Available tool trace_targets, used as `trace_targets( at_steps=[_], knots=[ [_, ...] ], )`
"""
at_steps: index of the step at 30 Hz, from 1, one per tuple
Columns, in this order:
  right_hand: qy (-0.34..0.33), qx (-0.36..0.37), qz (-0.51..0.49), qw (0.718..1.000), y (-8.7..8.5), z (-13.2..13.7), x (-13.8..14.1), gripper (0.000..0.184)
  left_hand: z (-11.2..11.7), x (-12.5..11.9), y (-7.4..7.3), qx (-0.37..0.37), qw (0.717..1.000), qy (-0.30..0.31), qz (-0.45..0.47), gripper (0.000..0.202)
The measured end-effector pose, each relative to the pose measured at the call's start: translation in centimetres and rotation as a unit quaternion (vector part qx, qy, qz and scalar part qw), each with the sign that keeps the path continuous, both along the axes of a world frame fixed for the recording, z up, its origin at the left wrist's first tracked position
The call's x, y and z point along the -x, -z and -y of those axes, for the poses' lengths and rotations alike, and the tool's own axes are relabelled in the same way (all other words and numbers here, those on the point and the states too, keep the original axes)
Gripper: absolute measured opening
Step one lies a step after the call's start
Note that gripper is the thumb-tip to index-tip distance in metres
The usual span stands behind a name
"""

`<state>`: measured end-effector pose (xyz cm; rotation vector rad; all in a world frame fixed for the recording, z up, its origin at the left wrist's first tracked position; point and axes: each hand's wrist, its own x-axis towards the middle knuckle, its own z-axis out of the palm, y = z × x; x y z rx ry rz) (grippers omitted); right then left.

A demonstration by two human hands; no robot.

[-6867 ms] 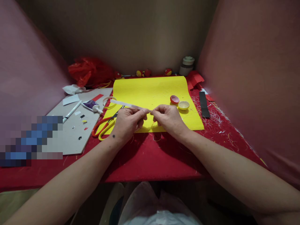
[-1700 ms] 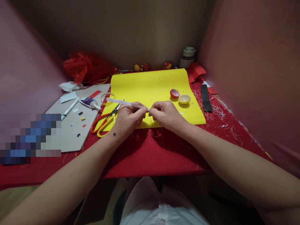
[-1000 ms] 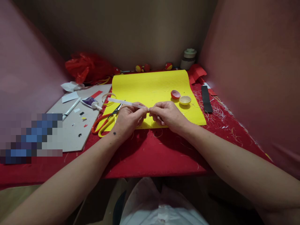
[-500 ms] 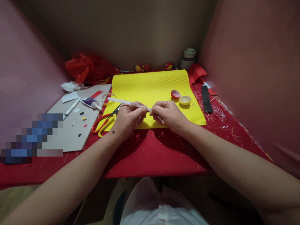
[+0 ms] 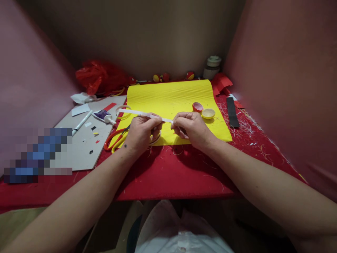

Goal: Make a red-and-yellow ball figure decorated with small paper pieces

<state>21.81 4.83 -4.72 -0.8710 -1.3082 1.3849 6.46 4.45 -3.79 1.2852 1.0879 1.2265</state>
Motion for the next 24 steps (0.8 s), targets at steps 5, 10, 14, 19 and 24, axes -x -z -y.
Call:
trace_targets(
  at_steps=[5,10,14,19,24],
  knots=[
    [-0.069,-0.026,0.027,0.997,0.0,0.3,-0.2,0.014,-0.6,0.5,-0.1,-0.01,0.999,-0.032,0.032,0.018],
    [-0.231,-0.039,0.101,0.967,-0.1,0.7,-0.5,0.013,-0.6,0.5,-0.4,-0.01,0.998,-0.052,0.038,0.015],
    [-0.275,-0.039,0.216,0.936,-0.3,1.0,-0.4,0.022,-0.4,0.4,-0.5,-0.028,0.999,-0.031,0.025,0.016],
    [-0.15,0.017,0.193,0.969,-0.2,0.5,0.2,0.012,-0.3,0.4,-0.5,-0.027,0.999,-0.042,0.017,0.014],
    [-0.024,0.077,0.01,0.997,0.3,-0.5,0.2,0.01,-0.2,0.4,-0.4,-0.032,0.999,-0.025,0.003,0.016]
  ],
)
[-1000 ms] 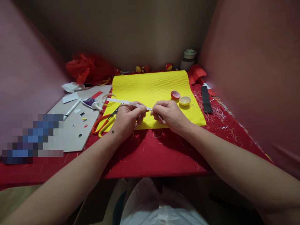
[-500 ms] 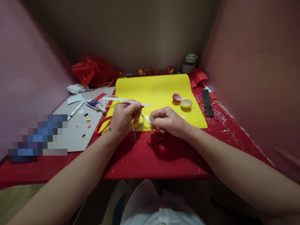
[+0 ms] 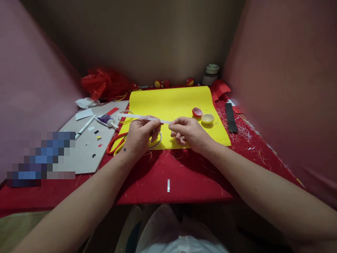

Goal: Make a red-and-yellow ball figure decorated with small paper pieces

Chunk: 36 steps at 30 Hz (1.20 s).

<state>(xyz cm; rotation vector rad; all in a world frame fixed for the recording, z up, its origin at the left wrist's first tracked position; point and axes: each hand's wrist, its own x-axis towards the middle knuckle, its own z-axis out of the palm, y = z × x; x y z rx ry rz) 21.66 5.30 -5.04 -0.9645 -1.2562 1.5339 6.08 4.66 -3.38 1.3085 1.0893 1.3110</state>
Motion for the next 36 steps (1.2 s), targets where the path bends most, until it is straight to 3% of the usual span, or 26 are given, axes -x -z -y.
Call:
trace_targets(
  at_steps=[3,12,18,24,30,36],
  knots=[
    [0.007,-0.011,-0.07,0.997,0.1,-0.1,-0.2,0.019,0.0,0.0,0.2,0.0,1.0,0.015,-0.002,0.017],
    [0.04,-0.057,-0.01,0.998,-0.3,0.4,0.0,0.017,-0.2,0.0,0.6,0.058,0.996,0.054,0.025,0.01],
    [0.031,-0.047,-0.011,0.998,-0.2,0.3,0.0,0.017,0.3,-0.2,0.2,0.046,0.997,0.057,-0.02,0.016],
    [0.012,-0.007,-0.086,0.996,0.3,-0.2,-0.2,0.013,0.0,0.2,0.6,0.057,0.994,0.088,0.01,0.008],
    [-0.008,0.007,-0.096,0.995,0.5,-0.6,-0.4,0.011,-0.1,0.4,0.8,0.056,0.992,0.11,0.008,0.003],
    [-0.061,0.03,-0.112,0.991,0.3,-0.9,-0.8,0.011,-1.6,1.5,0.4,0.203,0.956,0.172,0.127,0.013]
  ],
)
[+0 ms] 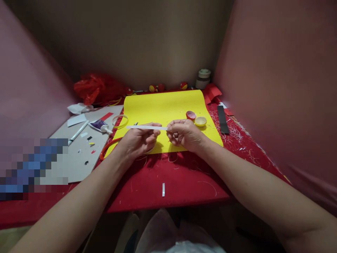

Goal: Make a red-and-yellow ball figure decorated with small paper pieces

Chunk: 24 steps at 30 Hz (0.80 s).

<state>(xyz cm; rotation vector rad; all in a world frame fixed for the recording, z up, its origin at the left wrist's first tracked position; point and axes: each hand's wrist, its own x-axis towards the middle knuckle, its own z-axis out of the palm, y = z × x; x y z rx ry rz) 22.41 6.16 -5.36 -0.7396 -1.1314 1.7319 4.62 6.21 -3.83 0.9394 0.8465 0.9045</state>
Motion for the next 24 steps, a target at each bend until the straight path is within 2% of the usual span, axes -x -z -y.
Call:
trace_targets(
  at_steps=[3,5,8,11,13,18,21,24],
  knots=[
    [-0.024,0.001,0.021,0.999,-0.2,-0.2,-0.3,0.008,-0.8,1.3,-0.7,0.041,0.996,0.073,-0.006,0.043],
    [-0.039,-0.002,0.034,0.999,-0.3,-0.4,-0.6,0.007,-1.0,2.1,-1.1,0.035,0.993,0.112,-0.032,0.052],
    [-0.062,-0.011,0.049,0.997,-0.3,-0.7,-0.9,0.008,-0.3,2.5,-1.5,0.027,0.982,0.145,-0.118,0.04],
    [-0.099,-0.014,0.061,0.993,0.0,-1.0,-1.2,0.007,0.6,2.2,-1.7,0.008,0.97,0.144,-0.197,0.019],
    [-0.108,-0.01,0.056,0.992,0.0,-1.2,-1.4,0.009,0.9,2.0,-1.7,-0.006,0.964,0.147,-0.222,0.017],
    [-0.035,-0.014,0.015,0.999,-1.1,-1.5,-2.3,0.013,0.2,2.2,-1.7,-0.037,0.968,0.112,-0.222,0.014],
    [-0.036,-0.015,0.016,0.999,-1.7,-1.5,-2.8,0.012,-0.1,2.4,-1.5,-0.045,0.966,0.129,-0.221,0.017],
    [-0.033,0.014,0.0,0.999,-1.9,-1.4,-3.1,0.014,0.1,2.6,-1.5,-0.042,0.964,0.147,-0.217,0.02]
  ],
)
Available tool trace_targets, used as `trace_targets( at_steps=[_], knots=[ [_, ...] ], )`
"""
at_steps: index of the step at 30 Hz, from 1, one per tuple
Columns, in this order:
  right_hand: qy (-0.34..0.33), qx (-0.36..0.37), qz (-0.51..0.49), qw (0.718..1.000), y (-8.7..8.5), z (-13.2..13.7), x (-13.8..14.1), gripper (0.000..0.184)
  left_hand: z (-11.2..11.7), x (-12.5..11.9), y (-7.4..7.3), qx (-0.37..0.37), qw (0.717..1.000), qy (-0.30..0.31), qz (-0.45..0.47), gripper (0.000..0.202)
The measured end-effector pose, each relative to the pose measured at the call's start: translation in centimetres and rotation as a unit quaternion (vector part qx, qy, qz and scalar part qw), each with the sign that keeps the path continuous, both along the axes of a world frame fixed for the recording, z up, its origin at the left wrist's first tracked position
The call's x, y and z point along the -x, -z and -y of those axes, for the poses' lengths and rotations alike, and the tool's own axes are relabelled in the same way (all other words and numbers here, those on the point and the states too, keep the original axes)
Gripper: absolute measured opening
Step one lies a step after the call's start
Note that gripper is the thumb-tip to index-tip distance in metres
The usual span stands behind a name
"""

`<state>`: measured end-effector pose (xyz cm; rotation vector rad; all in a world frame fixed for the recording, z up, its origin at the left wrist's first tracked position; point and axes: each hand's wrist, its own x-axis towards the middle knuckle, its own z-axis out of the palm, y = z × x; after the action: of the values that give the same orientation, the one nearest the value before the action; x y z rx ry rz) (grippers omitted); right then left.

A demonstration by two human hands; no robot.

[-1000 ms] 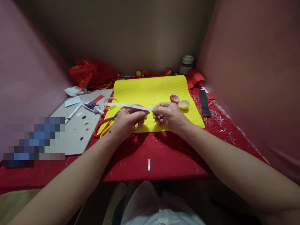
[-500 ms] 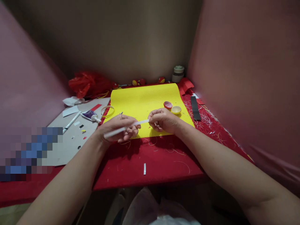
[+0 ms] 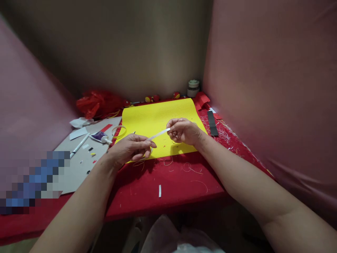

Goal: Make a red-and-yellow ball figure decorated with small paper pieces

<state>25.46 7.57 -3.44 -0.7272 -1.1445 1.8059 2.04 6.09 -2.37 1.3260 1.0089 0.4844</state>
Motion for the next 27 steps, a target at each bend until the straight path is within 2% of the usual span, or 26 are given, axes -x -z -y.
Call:
trace_targets(
  at_steps=[4,8,10,14,17,21,23,27],
  knots=[
    [0.019,0.025,0.012,0.999,0.1,0.1,0.0,0.016,0.7,0.0,-0.3,-0.006,1.0,0.015,-0.011,0.025],
    [0.01,0.005,0.029,1.0,0.4,0.1,0.1,0.013,0.8,-0.4,-0.9,-0.105,0.993,0.014,-0.046,0.025],
    [0.004,0.0,0.028,1.0,0.6,0.1,0.1,0.014,0.7,-0.9,-1.1,-0.126,0.99,0.004,-0.064,0.025],
    [-0.025,-0.013,0.036,0.999,1.0,-0.1,0.1,0.014,0.6,-2.5,-1.0,-0.117,0.991,-0.009,-0.06,0.02],
    [-0.06,-0.048,0.027,0.997,1.4,-0.2,0.0,0.015,0.7,-3.4,-0.8,-0.127,0.99,-0.021,-0.062,0.014],
    [-0.095,-0.071,0.009,0.993,1.0,-0.5,-0.4,0.017,0.8,-3.4,-0.7,-0.117,0.99,-0.051,-0.065,0.011],
    [-0.06,-0.064,-0.01,0.996,0.2,-0.6,-0.9,0.022,0.9,-3.3,-0.9,-0.126,0.985,-0.069,-0.1,0.01],
    [0.134,-0.085,-0.04,0.987,-1.8,-0.8,-2.7,0.019,0.4,-3.8,-1.4,-0.21,0.939,-0.098,-0.254,0.014]
  ],
)
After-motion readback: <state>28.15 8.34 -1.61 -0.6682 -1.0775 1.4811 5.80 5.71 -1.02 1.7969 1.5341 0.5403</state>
